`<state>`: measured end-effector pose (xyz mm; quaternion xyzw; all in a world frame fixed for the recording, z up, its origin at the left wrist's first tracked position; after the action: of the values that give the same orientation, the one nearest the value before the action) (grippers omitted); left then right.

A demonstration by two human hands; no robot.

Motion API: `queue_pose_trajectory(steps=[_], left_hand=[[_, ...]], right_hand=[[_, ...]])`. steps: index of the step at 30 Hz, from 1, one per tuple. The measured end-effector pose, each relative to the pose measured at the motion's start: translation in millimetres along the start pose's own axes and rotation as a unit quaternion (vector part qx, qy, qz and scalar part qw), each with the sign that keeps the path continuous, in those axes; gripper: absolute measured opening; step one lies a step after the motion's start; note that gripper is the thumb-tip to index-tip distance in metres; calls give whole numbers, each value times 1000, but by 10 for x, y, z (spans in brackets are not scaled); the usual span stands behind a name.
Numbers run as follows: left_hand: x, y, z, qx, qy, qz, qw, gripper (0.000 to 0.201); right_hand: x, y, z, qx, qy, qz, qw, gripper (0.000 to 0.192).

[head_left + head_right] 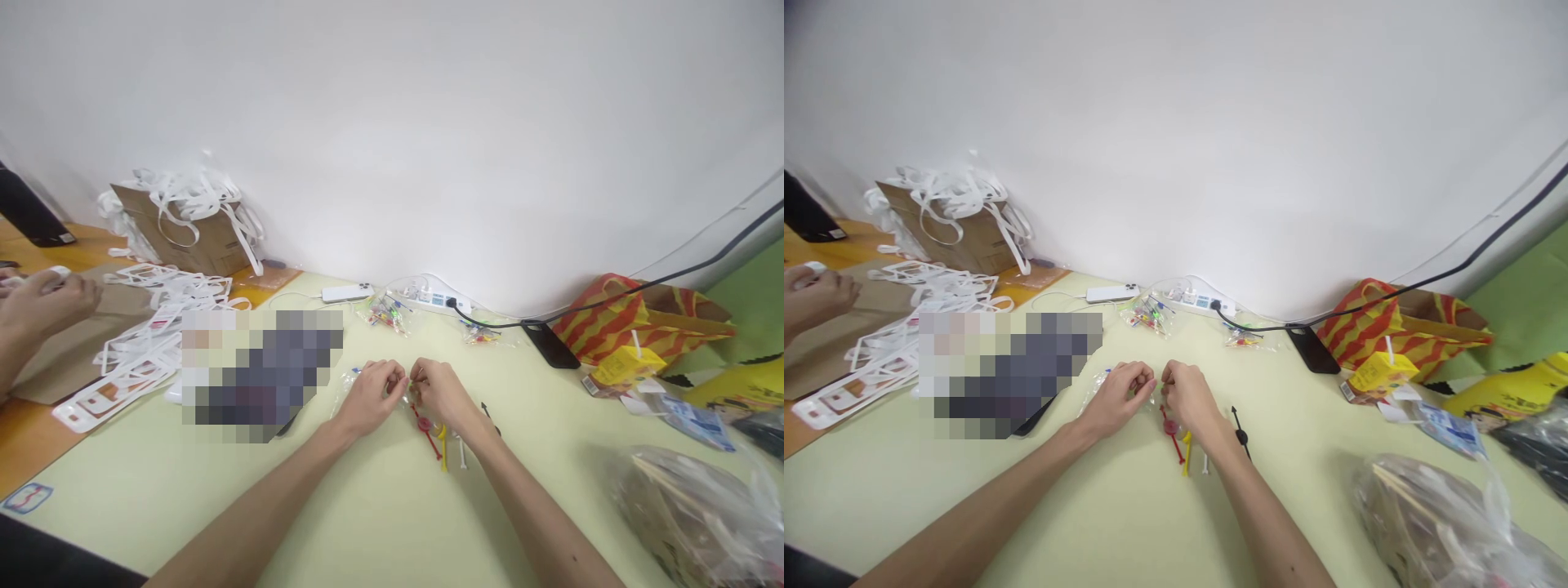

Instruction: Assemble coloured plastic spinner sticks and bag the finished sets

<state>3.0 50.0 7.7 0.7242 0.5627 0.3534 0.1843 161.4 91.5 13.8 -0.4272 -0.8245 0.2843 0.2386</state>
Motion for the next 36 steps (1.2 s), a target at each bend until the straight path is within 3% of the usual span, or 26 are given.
queue_pose_trajectory(steps=[5, 14, 22, 29, 33, 36], left_hand=[[-7, 14, 6, -6, -9, 7, 1000, 17], [2, -16, 21, -19, -11, 5, 1000, 21], [-15, 25, 13, -39, -17, 4, 999, 20], [-24, 45, 34, -50, -26, -2, 998, 20], [-10, 18, 42, -42, -25, -8, 999, 20], [2, -16, 38, -31, -12, -15, 999, 20]], right_hand=[[11, -31, 28, -20, 23, 4, 1000, 22], [23, -143, 38, -17, 23, -26, 999, 23], [12, -101, 112, -61, 75, 37, 995, 21], [-28, -141, 174, -91, 68, 61, 992, 23], [12, -139, 75, -83, 35, 50, 995, 22], [18, -116, -146, -78, 4, 35, 996, 18]])
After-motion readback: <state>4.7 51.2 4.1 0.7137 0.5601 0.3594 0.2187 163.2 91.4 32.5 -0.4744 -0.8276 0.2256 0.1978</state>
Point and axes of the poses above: each hand's wrist, its own x-axis towards the middle knuckle, its own z-axis out of the palm, y = z × x, the point moved 2 cm from there along x, towards the middle knuckle, and after that the axes turned 6 degrees about -z, right-handed, at the moved point
